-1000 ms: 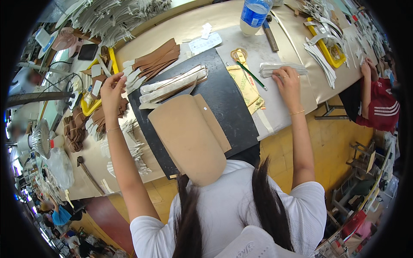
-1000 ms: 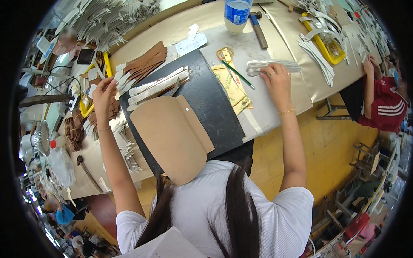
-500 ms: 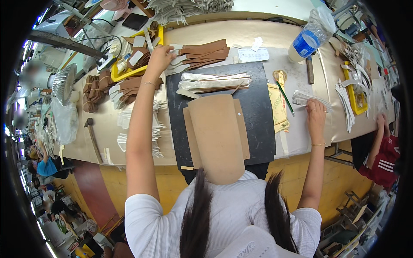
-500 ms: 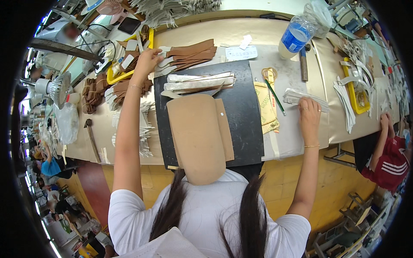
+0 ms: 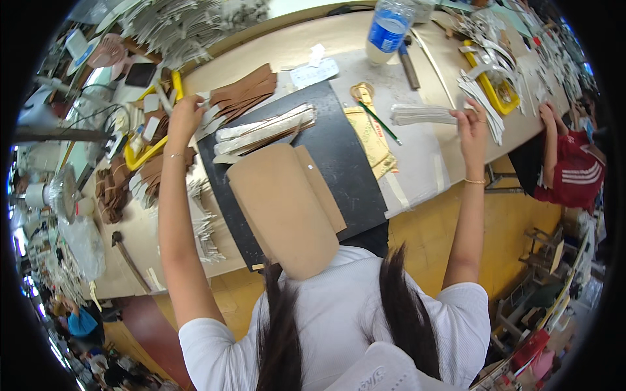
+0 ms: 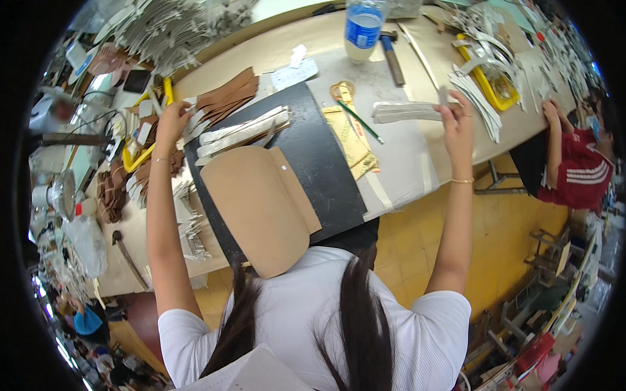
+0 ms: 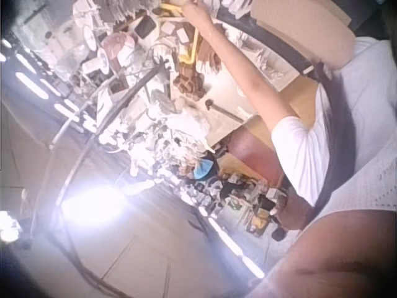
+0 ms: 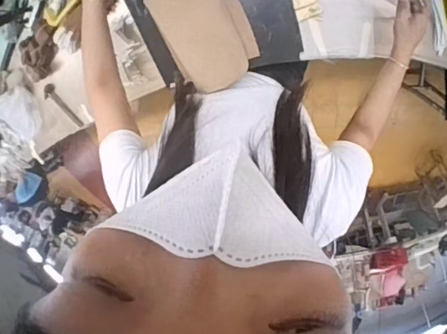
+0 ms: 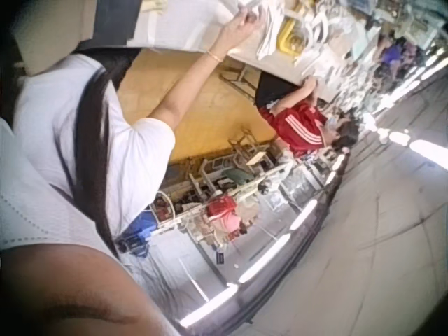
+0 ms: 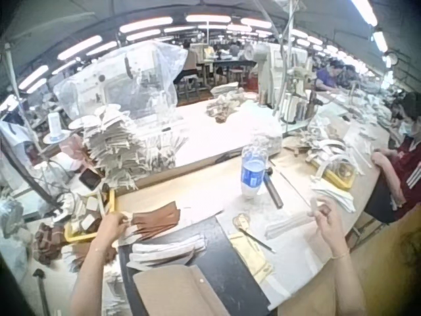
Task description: The person repeatedly picks white elastic strips and wraps them around a brown cardboard template on the table, then places the strips aside. The workspace contains stacks of brown and white fabric pieces, tools, and a water bottle.
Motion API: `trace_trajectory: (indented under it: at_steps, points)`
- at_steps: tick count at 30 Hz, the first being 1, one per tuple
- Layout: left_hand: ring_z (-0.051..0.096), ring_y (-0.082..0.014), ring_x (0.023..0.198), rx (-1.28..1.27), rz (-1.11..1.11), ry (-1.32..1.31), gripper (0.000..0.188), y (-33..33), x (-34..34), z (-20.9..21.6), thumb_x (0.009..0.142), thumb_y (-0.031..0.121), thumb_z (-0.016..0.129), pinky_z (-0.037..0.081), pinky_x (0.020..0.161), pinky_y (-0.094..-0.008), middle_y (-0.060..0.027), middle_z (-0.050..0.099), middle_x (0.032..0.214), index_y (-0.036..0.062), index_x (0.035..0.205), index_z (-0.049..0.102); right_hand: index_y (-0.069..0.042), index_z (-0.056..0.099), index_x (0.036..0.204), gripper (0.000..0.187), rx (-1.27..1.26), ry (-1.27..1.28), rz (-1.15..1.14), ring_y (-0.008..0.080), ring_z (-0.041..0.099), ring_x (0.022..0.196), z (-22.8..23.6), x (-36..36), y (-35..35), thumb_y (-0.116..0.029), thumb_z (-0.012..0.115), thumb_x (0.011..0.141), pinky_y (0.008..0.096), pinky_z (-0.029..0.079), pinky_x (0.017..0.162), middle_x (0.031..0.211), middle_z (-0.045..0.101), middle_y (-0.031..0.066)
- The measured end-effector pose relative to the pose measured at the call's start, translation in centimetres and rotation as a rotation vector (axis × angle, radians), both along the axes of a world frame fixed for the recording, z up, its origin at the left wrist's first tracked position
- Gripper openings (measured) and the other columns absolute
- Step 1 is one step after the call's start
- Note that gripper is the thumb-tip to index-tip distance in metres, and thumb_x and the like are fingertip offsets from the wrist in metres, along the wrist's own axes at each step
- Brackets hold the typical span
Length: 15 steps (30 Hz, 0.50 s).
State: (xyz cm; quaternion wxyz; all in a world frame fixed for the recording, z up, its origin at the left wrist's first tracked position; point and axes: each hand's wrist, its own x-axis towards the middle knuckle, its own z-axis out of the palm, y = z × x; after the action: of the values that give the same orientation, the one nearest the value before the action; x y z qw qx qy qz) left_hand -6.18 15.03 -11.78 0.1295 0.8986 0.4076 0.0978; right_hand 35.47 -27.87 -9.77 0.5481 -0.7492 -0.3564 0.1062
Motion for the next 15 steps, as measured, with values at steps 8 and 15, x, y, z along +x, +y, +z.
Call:
trace_trajectory:
  at_steps: [8, 15]
  points:
    - [0.063, -0.0236, 0.072, -0.082, -0.021, 0.014, 0.016, 0.2, 0.3, 0.7, 0.073, 0.01, 0.067, 0.049, 0.067, -0.0331, -0.0121, 0.065, 0.076, -0.0001, 0.085, 0.064, 0.003, 0.053, 0.117, 0.029, 0.079, -0.026, -0.035, 0.0134, 0.06, 0.092, -0.1, 0.5, -1.8, -0.016, 0.052, 0.096, 0.0264, 0.045, 0.086, 0.098, 0.065, 0.0105]
    - [0.064, -0.0201, 0.066, -0.349, 0.087, -0.248, 0.015, 0.6, 0.3, 1.7, 0.079, 0.007, 0.058, 0.048, 0.061, -0.0317, -0.0116, 0.062, 0.071, 0.0018, 0.092, 0.059, -0.001, 0.052, 0.118, 0.026, 0.188, 0.026, -0.045, 0.0078, 0.057, 0.072, 1.0, -0.7, -0.7, -0.016, 0.049, 0.097, 0.0206, 0.044, 0.064, 0.09, 0.061, 0.0052]
